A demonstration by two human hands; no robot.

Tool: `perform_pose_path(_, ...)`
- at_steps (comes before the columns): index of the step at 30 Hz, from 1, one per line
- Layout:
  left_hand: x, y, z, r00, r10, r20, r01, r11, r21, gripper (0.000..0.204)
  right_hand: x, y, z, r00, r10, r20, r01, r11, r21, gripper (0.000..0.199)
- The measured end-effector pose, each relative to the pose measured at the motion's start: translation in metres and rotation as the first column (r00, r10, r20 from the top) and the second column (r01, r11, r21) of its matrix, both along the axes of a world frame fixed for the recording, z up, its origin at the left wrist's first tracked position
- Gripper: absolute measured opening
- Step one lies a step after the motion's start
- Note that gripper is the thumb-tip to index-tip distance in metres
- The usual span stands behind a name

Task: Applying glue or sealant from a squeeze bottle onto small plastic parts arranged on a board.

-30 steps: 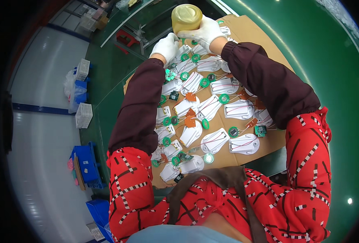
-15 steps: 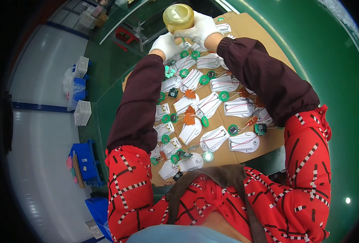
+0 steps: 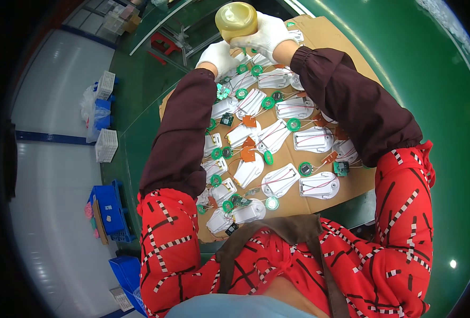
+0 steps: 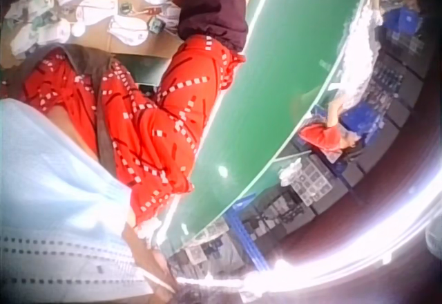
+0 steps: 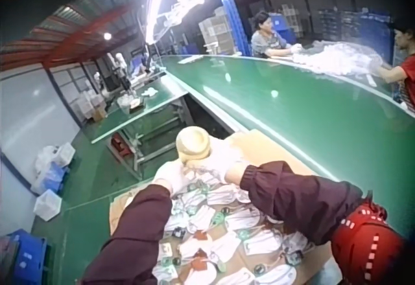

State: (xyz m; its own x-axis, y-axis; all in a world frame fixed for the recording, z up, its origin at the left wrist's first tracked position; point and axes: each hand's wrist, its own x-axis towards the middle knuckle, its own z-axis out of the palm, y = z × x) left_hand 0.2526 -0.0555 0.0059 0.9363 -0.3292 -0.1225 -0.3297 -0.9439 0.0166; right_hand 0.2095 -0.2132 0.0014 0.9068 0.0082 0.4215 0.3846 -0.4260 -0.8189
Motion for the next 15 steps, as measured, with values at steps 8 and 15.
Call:
perform_pose_path(8, 0.006, 0.004, -0.010, 0.999, -0.007, 0.038, 0.010, 0.996, -0.087, 0.051, 0.010, -0.006, -0.010, 1.000, 0.023, 0.012, -0.023, 0.999, 0.042, 0.058)
perform_pose_path(15, 0.010, 0.006, -0.012, 0.999, -0.031, 0.027, 0.032, 0.998, -0.063, 0.048, 0.014, -0.004, -0.018, 0.999, 0.044, 0.012, -0.044, 0.997, 0.067, 0.061)
